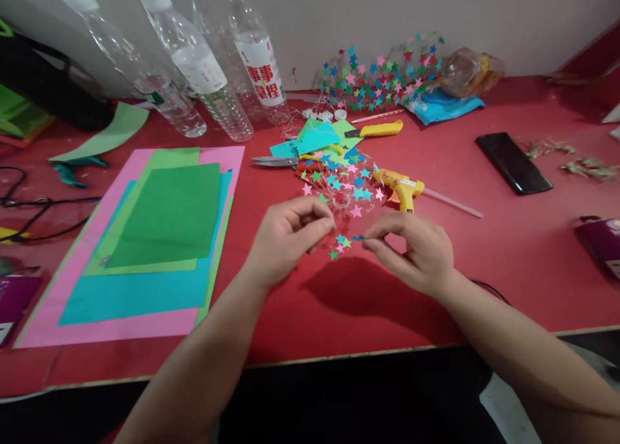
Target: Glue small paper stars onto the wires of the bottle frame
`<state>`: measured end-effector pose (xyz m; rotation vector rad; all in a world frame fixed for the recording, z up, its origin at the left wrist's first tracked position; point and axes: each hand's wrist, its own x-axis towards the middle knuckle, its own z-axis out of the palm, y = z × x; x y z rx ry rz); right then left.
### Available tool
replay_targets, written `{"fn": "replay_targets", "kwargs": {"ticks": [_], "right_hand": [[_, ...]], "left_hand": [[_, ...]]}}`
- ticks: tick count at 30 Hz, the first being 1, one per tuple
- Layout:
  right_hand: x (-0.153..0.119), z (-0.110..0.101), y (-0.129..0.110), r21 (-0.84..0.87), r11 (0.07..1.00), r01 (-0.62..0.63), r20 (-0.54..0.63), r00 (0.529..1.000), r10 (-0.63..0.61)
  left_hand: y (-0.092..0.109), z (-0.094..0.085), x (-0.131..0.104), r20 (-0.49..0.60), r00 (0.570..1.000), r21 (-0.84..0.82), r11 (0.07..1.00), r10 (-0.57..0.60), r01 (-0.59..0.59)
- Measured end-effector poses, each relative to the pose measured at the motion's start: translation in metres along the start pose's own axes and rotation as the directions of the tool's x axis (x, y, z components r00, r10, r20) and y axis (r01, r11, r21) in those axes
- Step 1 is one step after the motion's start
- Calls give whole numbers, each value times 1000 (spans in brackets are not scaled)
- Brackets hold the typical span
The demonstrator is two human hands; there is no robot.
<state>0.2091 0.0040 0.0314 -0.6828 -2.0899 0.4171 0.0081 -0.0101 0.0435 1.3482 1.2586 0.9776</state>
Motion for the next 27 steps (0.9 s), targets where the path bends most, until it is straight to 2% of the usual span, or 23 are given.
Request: {"fn": "replay_targets", "kwargs": {"ticks": [1,2,4,6,9,20,27], "right_hand": [[0,-1,1,-57,998,-8,-15,1000,8],[0,-1,3,-115,993,-9,-25,1000,6],[-2,0,9,-204,979,11,-17,1000,-15],[-3,3,15,-257,966,43,12,999,-42],[-5,9,21,-307,948,81,33,997,-75],[-4,19,25,-436,880,190,90,982,-167],[-7,22,27,-409,901,145,61,989,-131]], "left_hand": [[0,-1,-1,-92,992,144,987,91,-77],[0,-1,-1,-138,976,277,952,169,-126],[-4,0,-1,-131,956,468,866,262,-173],[-8,3,0,-87,950,558,805,301,-204],[-14,8,1,-61,944,596,771,324,-226],[-19,14,2,-56,940,607,759,337,-236],[-17,14,0,-87,942,601,771,323,-209]]}}
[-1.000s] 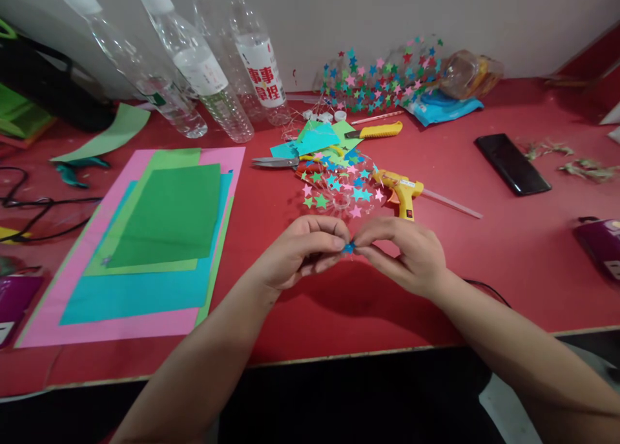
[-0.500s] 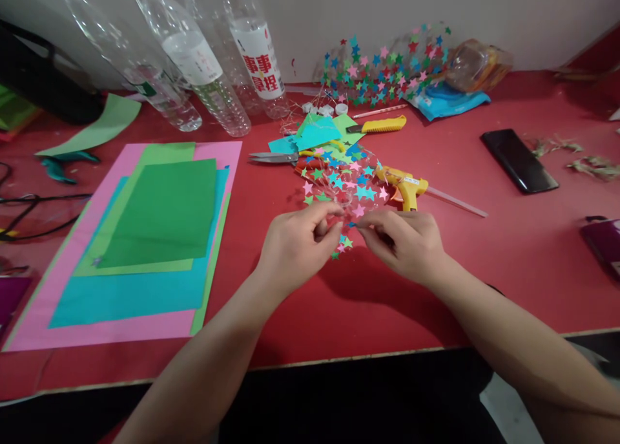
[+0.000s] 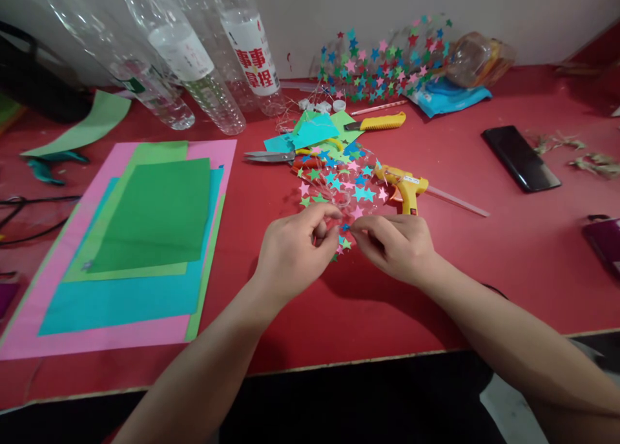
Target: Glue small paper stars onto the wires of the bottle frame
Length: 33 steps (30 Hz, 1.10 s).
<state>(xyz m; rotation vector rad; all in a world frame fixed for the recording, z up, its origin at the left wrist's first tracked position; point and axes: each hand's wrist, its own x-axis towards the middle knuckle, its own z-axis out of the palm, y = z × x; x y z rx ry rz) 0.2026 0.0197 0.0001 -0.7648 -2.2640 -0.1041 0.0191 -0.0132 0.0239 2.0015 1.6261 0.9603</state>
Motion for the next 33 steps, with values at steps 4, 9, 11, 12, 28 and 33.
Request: {"fn": "replay_targets", "kwargs": {"ticks": [4,9,11,12,28,33], "right_hand": [[0,2,-2,26,999,-22,-18,1000,23],[3,4,-5,35,998,-59,-20,998,59],[4,3,-7,26,998,-54,-22,998,54],[4,3,-7,21,999,-45,-23,999,45],[5,5,-4,77,996,-34,-11,999,35],[5,5,-4,77,996,-46,-9,999,47]], "left_hand": [[2,-1,-1,-12,1000,1,1000,10,-10],[2,-2,-1,-2,1000,-2,1000,3,-3],[2,-2,0,2,1000,-9,1000,0,0],[1,-2,0,3,1000,-15,1000,0,0],[3,-1,0,0,1000,-55,998,-29,29],[3,0,-1,-4,1000,-57,998,-27,27]]}}
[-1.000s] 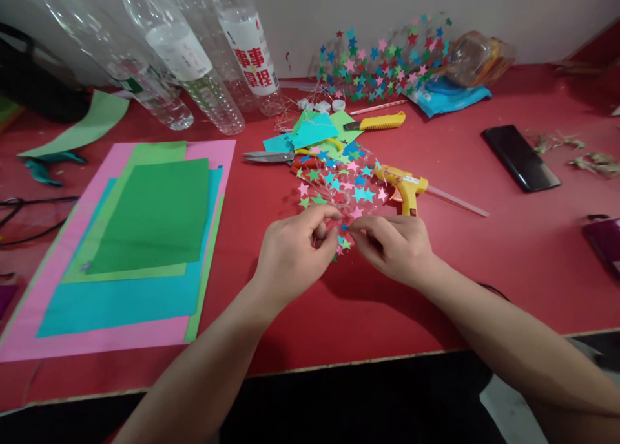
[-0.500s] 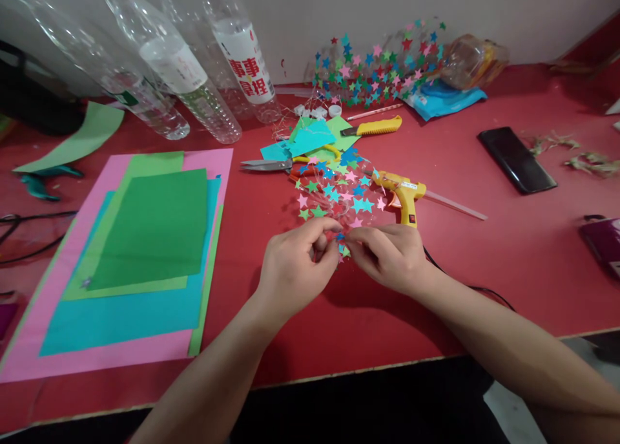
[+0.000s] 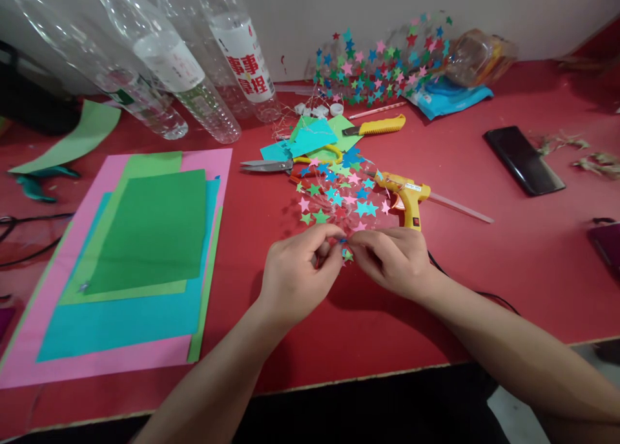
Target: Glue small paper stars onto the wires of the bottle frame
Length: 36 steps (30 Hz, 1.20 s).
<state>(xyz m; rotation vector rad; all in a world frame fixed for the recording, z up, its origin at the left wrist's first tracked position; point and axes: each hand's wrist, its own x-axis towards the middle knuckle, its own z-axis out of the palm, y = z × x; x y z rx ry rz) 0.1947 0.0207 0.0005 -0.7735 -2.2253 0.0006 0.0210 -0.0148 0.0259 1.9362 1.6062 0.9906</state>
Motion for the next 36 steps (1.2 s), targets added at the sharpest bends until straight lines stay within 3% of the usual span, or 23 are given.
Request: {"fn": "replay_targets", "kwargs": {"ticks": [24,36], "right_hand": [[1,1,0,13,1000,-6,-19,1000,6],[1,-1,0,16,1000,-6,-37,999,6]], "left_hand": [[0,1,2,-32,997,0,997,75,-75],[-1,3,2,-24,1000,-68,998,15,-17]]}}
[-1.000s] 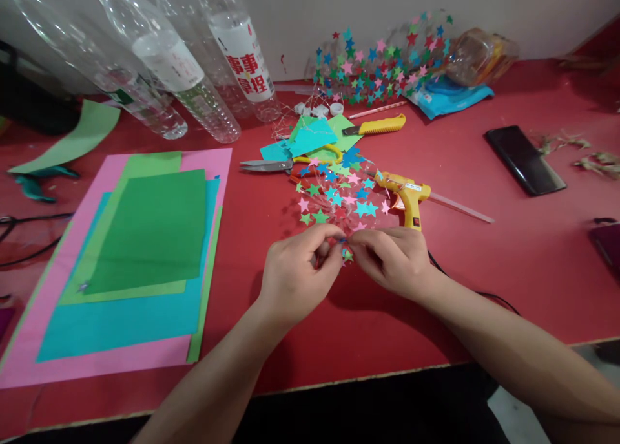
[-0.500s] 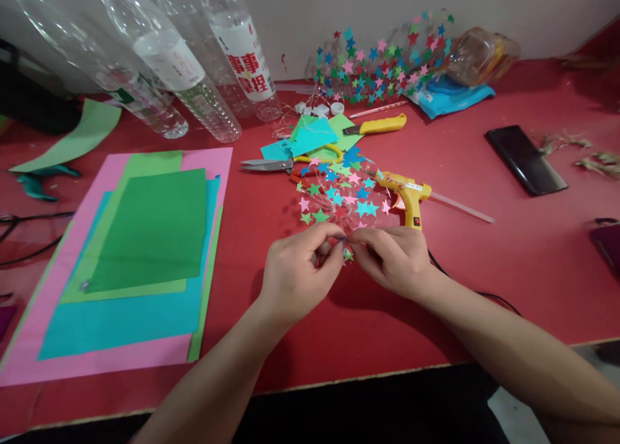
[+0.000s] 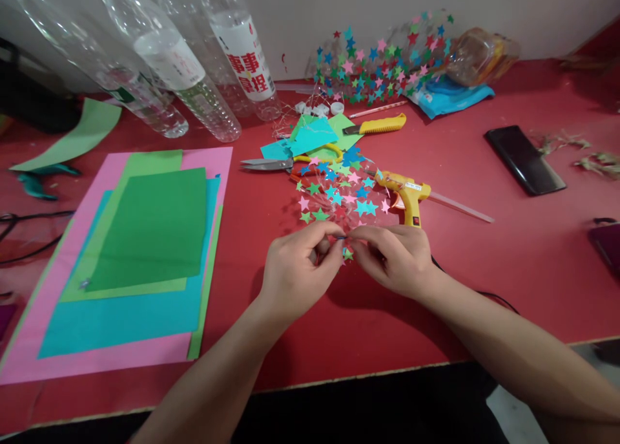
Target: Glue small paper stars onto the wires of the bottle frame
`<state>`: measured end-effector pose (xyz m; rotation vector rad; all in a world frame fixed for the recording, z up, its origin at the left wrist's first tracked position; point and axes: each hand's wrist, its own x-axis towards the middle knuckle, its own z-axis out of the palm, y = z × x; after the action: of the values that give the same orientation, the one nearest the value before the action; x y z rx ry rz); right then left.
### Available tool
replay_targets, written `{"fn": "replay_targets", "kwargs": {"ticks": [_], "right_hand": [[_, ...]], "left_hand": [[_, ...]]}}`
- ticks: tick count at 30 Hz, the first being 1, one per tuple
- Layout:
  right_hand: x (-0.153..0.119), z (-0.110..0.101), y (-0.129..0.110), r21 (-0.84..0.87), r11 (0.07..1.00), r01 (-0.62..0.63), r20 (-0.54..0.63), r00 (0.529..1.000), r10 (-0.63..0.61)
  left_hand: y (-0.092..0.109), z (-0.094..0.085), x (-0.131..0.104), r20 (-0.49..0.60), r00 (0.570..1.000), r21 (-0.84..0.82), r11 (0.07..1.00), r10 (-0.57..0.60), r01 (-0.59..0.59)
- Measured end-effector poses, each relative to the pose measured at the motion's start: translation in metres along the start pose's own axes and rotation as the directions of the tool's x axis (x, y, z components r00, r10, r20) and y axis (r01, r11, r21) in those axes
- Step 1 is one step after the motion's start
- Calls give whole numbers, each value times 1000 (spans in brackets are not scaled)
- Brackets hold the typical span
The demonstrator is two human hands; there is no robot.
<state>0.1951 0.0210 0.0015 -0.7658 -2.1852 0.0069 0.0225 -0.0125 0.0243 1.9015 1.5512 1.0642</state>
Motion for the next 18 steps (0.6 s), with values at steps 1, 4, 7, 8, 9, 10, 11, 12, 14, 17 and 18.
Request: {"fn": "replay_targets", "kwargs": {"ticks": [1,4,7,8,9,10,11,12,14,17,18], "right_hand": [[0,-1,0,1,1000,1,-11,1000,-1],[0,-4,1,3,1000,13,-41,999,-13],[1,-7,4,-3,1000,17,-72,997,-17],[1,-8,4,-3,1000,9,-79,997,-9],[1,-9,5,-3,1000,-3,-87,996,2],[1,-9,6,-3,1000,-13,-95,995,12],[1,-10,7,-2,1000,-19,-104,994,19],[0,-10,7,-3,1000,-22,-111,994,21],[0,-10,9,-7,1000,-19,-121,992,18],[-1,-10,10,-15,1000,-18,-120,993,16],[-1,-10,11,-20,1000,-18,-119,993,16]], "left_hand": [[0,0,0,6,1000,-23,1000,-21,21],[1,-1,1,35,993,-116,987,-110,113],[0,-2,2,57,978,-210,955,-201,208],[0,-2,3,67,971,-243,940,-228,237],[0,-2,4,79,964,-279,923,-254,266],[-1,-2,5,96,956,-315,902,-279,295],[-2,-2,6,113,947,-350,880,-301,322],[-2,-3,7,127,938,-381,857,-322,346],[-4,-3,8,146,922,-438,813,-358,385],[-7,-3,10,153,903,-491,762,-402,422],[-8,-2,11,150,897,-499,751,-416,432]]}}
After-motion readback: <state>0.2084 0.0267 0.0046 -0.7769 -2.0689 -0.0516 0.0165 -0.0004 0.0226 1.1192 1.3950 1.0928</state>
